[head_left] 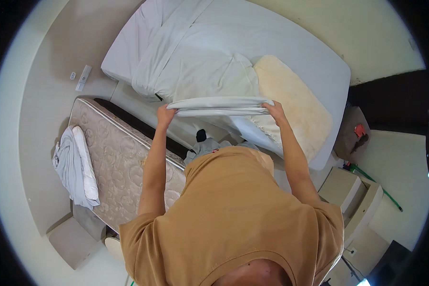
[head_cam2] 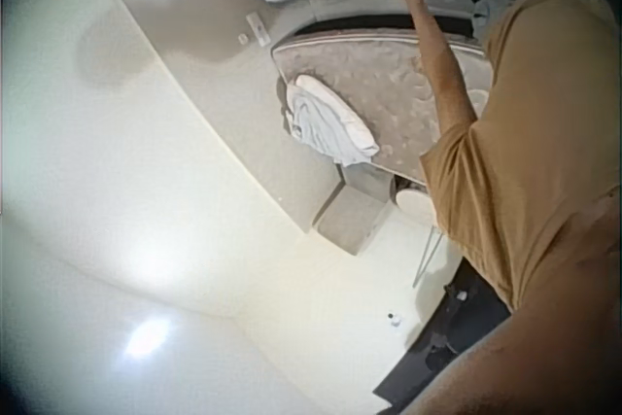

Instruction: Putting a clean pillowcase onto a pillow in a hotel room.

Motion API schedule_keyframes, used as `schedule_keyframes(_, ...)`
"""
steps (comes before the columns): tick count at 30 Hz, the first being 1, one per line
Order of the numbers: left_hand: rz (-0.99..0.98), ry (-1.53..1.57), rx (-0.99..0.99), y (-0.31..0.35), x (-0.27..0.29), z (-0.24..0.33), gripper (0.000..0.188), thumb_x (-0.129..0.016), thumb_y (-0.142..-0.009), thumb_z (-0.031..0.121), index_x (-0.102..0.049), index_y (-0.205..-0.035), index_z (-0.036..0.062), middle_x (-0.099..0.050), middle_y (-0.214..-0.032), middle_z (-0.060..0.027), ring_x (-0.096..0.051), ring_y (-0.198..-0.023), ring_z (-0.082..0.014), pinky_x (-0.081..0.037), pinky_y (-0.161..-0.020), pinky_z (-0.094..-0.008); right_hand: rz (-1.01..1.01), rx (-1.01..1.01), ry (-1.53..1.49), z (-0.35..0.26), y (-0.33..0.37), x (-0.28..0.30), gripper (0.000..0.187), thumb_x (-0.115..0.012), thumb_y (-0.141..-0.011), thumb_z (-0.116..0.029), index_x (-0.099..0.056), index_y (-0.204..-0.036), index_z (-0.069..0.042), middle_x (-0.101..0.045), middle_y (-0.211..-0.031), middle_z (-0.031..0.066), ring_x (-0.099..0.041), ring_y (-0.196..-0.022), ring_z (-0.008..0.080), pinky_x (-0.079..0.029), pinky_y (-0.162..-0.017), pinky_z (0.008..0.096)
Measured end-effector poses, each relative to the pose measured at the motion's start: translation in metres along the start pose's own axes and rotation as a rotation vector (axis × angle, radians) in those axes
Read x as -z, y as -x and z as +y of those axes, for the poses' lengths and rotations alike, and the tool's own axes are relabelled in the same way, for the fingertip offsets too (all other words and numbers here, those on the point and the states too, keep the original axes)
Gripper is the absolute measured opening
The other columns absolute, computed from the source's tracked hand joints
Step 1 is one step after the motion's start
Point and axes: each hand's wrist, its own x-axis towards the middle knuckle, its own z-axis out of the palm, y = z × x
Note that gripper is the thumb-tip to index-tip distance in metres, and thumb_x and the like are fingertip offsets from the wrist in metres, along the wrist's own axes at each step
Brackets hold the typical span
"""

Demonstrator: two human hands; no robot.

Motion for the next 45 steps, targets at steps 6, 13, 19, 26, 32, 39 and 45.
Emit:
schedule_keyframes(6, 0.319, -0.315, 0.283, 0.003, -0.001, -0.023, 0.027, -0.062, -0.076, 0.025, -0.071, -0.084, 0.0006, -0.067, -0.070, -0.0182, -0.068, -0.070, -0.0304, -0.049, -0.067, -0.0398, -0.039, 0.249, 0.635, -0.003, -0.001, -0.010, 0.047, -0.077, -0.067, -0.033, -0.068, -0.095, 0.004, -0.069, -0.087, 0.0201, -0.067, -0.081, 0.0280, -0.051, -0.073, 0.0371)
schedule_keyframes(13, 0.339, -0.181, 0.205, 0.004, 0.003, -0.042, 0.020, -0.061, -0.077, 0.018, -0.064, -0.077, -0.0025, -0.060, -0.061, -0.0150, -0.062, -0.053, -0.0217, -0.049, -0.049, -0.0356, 0.426, -0.066, 0.654, 0.003, -0.011, -0.039, 0.041, -0.067, -0.072, -0.032, -0.064, -0.105, -0.008, -0.067, -0.104, 0.0222, -0.064, -0.100, 0.0358, -0.050, -0.085, 0.0460)
schedule_keyframes(19, -0.080, 0.161, 0.312, -0.100, 0.066, 0.013, 0.031, -0.059, -0.086, 0.017, -0.060, -0.100, -0.0108, -0.065, -0.087, -0.0160, -0.066, -0.067, -0.0210, -0.055, -0.055, -0.0365, 0.571, 0.180, 0.609, -0.076, -0.095, -0.028, 0.032, -0.065, -0.070, -0.024, -0.061, -0.095, -0.006, -0.066, -0.093, 0.0191, -0.064, -0.093, 0.0358, -0.050, -0.082, 0.0443)
schedule_keyframes(26, -0.190, 0.451, -0.153, -0.241, 0.154, 0.215, 0.016, -0.059, -0.091, 0.014, -0.058, -0.097, -0.0010, -0.062, -0.093, -0.0091, -0.063, -0.086, -0.0193, -0.056, -0.082, -0.0315, 0.866, 0.301, 0.166, -0.243, -0.173, 0.039, 0.039, -0.067, -0.067, -0.024, -0.064, -0.100, -0.003, -0.068, -0.094, 0.0171, -0.067, -0.086, 0.0317, -0.051, -0.082, 0.0390)
schedule_keyframes(32, -0.086, 0.613, -0.400, -0.219, 0.205, 0.278, 0.008, -0.061, -0.087, 0.003, -0.053, -0.086, 0.0036, -0.060, -0.087, -0.0060, -0.063, -0.084, -0.0161, -0.057, -0.077, -0.0311, 0.949, 0.591, -0.008, -0.318, -0.117, 0.017, 0.034, -0.063, -0.070, -0.010, -0.059, -0.103, 0.000, -0.066, -0.075, 0.0116, -0.064, -0.061, 0.0194, -0.050, -0.058, 0.0312)
schedule_keyframes(39, -0.144, 0.413, -0.140, -0.208, 0.148, 0.151, 0.011, -0.062, -0.083, 0.001, -0.052, -0.084, 0.0056, -0.060, -0.081, -0.0055, -0.064, -0.072, -0.0160, -0.058, -0.067, -0.0300, 0.777, 0.360, 0.184, -0.174, -0.131, -0.011, 0.023, -0.066, -0.069, -0.008, -0.061, -0.091, -0.007, -0.062, -0.078, 0.0106, -0.064, -0.069, 0.0237, -0.051, -0.065, 0.0358)
schedule_keyframes(45, 0.019, 0.603, 0.233, -0.164, 0.071, 0.045, 0.021, -0.064, -0.083, -0.002, -0.053, -0.102, 0.0031, -0.064, -0.092, -0.0121, -0.067, -0.080, -0.0196, -0.059, -0.076, -0.0307, 0.560, 0.097, 0.026, -0.044, -0.141, -0.074, 0.024, -0.073, -0.072, -0.015, -0.063, -0.092, -0.006, -0.065, -0.080, 0.0101, -0.065, -0.065, 0.0193, -0.052, -0.057, 0.0325)
